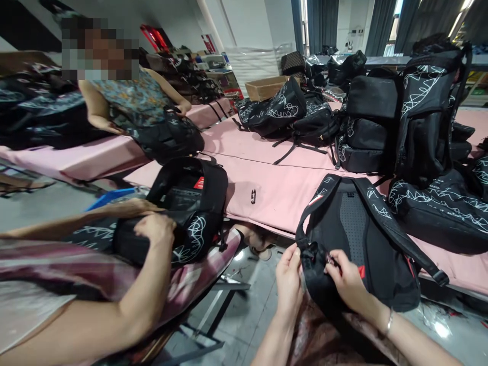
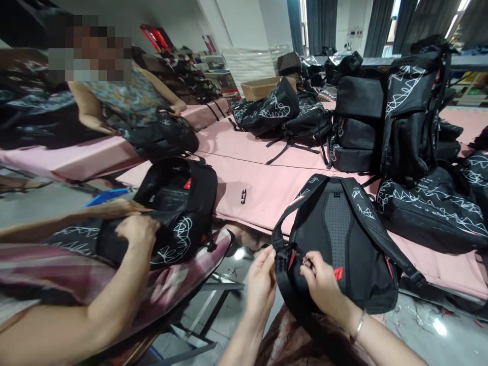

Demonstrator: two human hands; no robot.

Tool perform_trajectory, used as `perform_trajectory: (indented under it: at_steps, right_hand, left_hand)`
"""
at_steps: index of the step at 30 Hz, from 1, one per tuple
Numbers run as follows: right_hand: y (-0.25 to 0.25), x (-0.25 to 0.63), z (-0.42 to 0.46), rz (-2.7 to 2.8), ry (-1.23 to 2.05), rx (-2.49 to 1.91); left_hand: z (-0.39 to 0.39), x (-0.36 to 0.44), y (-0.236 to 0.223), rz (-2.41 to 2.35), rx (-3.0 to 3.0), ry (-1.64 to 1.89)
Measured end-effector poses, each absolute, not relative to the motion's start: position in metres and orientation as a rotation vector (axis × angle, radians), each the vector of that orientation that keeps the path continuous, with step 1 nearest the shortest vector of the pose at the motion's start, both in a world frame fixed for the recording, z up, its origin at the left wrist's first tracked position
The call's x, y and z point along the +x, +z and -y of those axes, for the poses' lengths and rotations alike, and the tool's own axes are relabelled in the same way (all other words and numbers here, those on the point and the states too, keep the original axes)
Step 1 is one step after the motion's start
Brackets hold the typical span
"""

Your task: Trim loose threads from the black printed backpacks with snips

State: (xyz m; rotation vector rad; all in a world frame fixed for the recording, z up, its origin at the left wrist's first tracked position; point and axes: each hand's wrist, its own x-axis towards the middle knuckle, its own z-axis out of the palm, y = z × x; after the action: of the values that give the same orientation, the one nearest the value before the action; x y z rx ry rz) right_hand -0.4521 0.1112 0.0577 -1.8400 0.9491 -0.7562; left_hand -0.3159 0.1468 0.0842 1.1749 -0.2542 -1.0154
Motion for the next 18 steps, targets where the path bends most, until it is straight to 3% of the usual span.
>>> perform_trajectory:
  at_steps: [7, 12, 18]
  right_hand:
    - [0.059, -0.466, -0.106, -0.889, -1.028, -2.054]
    - [0.082, -0.475, -0.073, -0.538, -0.816, -2.284]
    - [0.083, -0.473, -0.062, -0.668, -1.024, -2.325]
  left_hand:
    - [-0.141, -0.323, 0.094, 0.247, 1.131, -1.050]
    - [-0.145, -0.315, 0.095, 0.247, 1.134, -1.094]
    - [-0.148, -0.314, 0.093, 0.231, 1.111, -1.206]
